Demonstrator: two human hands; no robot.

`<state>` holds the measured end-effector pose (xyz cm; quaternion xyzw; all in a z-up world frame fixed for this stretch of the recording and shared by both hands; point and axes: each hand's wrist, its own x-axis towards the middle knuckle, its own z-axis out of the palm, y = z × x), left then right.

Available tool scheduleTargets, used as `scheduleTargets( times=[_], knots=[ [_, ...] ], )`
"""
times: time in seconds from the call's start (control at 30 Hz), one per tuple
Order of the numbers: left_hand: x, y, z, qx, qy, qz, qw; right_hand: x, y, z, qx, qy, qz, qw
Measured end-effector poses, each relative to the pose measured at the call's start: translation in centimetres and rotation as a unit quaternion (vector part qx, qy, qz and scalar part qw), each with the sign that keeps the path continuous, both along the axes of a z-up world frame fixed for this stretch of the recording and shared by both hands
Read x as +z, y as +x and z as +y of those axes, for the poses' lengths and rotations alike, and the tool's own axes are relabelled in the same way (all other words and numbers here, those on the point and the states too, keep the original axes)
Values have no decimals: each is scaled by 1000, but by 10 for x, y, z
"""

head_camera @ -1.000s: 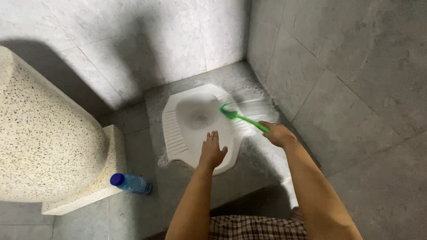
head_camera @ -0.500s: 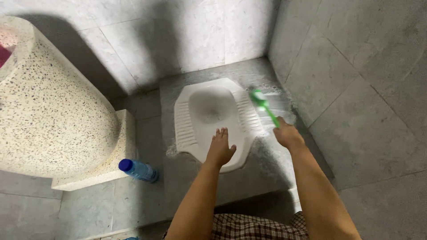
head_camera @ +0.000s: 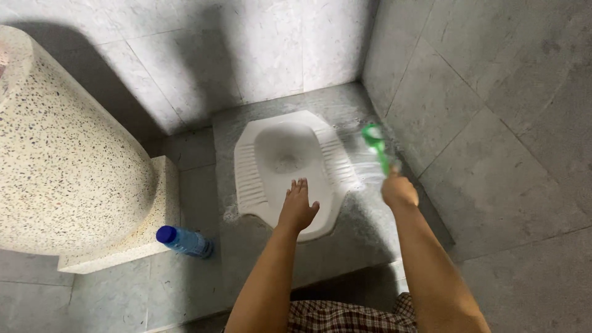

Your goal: Scrubbing a squat toilet with a brush and soapy water.

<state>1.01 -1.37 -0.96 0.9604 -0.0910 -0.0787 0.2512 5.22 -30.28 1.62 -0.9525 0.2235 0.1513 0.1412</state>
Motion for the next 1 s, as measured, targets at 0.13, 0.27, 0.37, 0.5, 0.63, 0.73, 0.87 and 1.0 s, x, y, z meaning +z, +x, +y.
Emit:
scheduleTargets(
  times=[0.13, 0.27, 0.37, 0.5, 0.63, 0.73, 0.87, 1.0],
  knots=[
    [4, -2, -1, -5, 10, 4, 1000, -16, 12, 18, 91, 36, -27, 995],
    [0, -2, -3, -5, -24, -10, 1000, -3, 8, 19, 150, 86, -77, 982],
    [1, 0, -2, -4, -26, -8, 1000, -8, 11, 8, 96, 57, -47, 993],
    [2, 0, 0, 8, 7, 19, 1000, -12, 7, -13, -19, 6, -1, 1000],
    [-3, 1, 6, -4, 23, 26, 999, -20, 16, -9, -13, 3, 24, 1000],
    [-2, 0, 7, -7, 25, 18, 999, -32, 21, -4, 62, 62, -29, 996],
    [-1, 1, 3, -2, 25, 27, 999, 7, 11, 11, 105, 134, -64, 983],
    [4, -2, 1, -3, 11, 29, 1000, 15, 7, 7, 34, 34, 15, 999]
  ],
)
